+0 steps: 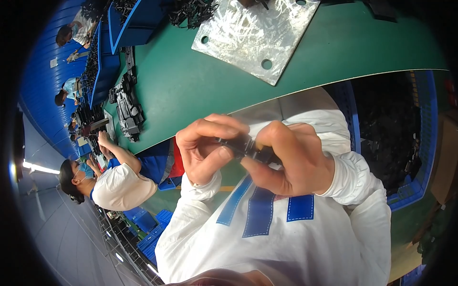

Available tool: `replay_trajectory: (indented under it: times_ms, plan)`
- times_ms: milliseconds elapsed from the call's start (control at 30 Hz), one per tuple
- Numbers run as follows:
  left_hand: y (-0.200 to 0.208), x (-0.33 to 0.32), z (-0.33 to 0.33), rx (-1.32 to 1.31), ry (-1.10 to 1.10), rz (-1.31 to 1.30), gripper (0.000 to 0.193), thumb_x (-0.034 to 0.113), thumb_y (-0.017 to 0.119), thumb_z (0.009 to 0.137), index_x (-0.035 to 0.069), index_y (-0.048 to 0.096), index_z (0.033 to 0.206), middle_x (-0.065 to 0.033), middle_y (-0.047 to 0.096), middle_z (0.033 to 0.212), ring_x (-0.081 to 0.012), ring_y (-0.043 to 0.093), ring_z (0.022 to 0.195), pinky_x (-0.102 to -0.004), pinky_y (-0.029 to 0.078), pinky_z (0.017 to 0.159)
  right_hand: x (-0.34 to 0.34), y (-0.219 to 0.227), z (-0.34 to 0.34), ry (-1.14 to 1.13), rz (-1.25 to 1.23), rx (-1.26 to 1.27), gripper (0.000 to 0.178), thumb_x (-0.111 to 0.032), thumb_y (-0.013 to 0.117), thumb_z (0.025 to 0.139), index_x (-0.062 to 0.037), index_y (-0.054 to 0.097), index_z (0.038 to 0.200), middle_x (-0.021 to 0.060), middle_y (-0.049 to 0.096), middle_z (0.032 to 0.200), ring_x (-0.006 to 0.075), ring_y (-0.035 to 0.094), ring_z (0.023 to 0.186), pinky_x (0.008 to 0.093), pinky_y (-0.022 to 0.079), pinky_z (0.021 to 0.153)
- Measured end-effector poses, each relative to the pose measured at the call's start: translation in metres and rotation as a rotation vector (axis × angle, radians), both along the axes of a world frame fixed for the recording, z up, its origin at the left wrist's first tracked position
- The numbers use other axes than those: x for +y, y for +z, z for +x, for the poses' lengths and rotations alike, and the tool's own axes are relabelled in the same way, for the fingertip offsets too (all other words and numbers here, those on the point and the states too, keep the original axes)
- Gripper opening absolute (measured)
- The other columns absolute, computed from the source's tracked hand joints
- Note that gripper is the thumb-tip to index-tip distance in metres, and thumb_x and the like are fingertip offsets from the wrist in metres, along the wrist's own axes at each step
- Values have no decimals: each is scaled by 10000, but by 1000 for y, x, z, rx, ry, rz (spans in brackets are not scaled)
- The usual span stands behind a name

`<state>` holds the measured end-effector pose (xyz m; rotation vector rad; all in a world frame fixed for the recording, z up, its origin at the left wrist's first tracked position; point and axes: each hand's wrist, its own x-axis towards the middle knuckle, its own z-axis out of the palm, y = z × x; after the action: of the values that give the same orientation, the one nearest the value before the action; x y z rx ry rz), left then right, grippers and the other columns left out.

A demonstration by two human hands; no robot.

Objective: Assembling the chassis of toy trucks using an electric screwdriver to secure screws into the plastic base.

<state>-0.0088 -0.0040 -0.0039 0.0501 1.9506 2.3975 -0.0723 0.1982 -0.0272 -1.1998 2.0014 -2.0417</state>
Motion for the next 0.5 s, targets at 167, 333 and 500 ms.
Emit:
replay_trajectory:
  times_ms: [167, 333, 500]
  plan:
    - [-4, -2, 0, -43, 35, -8, 228, -53, 720, 820, -66, 688, 1046, -228, 701, 1096, -277, 691, 1038, -395, 564, 920, 1, -1, -6, 64, 58, -71, 313, -123, 774, 892, 33, 517, 978, 121, 609, 723, 267, 638, 546, 319, 490, 507]
    - [-14, 0, 2, -55, 91, 21, 218, -66, 688, 858, -73, 659, 1074, -225, 690, 1114, -283, 674, 1086, -402, 557, 930, -3, -11, -10, 20, 44, -64, 451, -237, 814, 880, 24, 507, 1084, 146, 643, 860, 264, 673, 648, 326, 527, 590]
    - [-17, 5, 4, -63, 204, -47, 207, -69, 693, 869, -72, 653, 1072, -204, 697, 1089, -253, 679, 1052, -372, 566, 898, -11, -20, -5, -96, 94, -65, 730, -235, 891, 777, 43, 497, 1325, 193, 636, 1103, 303, 690, 857, 338, 566, 737]
